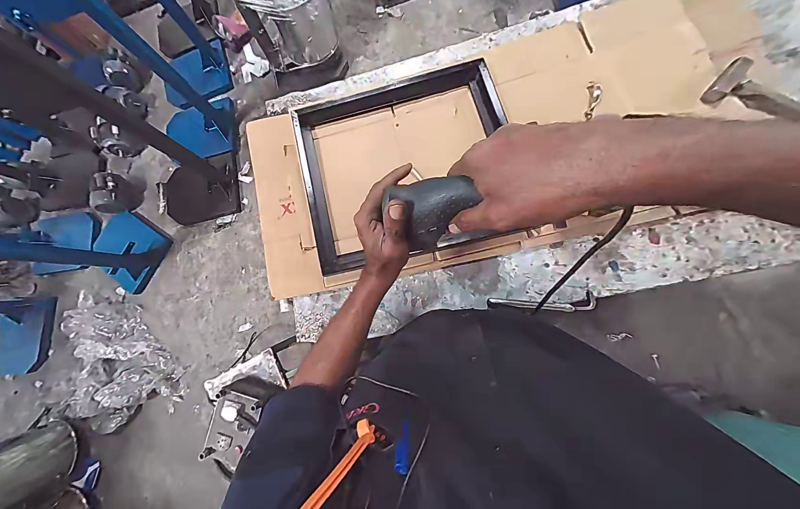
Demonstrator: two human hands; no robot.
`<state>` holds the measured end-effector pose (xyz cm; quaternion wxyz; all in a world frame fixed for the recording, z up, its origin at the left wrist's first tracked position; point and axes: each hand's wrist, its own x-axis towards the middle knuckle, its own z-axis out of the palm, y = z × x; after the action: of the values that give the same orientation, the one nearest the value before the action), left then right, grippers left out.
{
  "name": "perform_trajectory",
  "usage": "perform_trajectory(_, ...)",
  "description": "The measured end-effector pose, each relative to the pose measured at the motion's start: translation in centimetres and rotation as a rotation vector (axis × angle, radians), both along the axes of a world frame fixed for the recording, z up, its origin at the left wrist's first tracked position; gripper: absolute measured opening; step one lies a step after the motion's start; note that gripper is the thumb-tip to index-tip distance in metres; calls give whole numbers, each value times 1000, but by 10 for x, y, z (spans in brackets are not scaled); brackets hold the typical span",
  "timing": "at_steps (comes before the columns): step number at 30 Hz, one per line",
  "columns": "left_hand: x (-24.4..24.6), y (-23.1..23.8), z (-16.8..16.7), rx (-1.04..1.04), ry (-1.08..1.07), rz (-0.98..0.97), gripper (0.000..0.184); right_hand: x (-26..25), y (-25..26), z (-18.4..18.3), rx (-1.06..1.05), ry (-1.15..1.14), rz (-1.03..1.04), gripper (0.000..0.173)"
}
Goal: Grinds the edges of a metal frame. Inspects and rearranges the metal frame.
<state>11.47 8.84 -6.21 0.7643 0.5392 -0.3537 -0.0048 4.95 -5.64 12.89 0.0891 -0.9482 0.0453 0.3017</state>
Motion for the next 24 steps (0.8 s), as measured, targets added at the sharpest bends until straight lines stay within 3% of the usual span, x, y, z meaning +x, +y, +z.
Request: perform_trajectory(24, 5, -7, -15, 51, -9, -37, 86, -5, -10, -24, 116, 43, -122, 38)
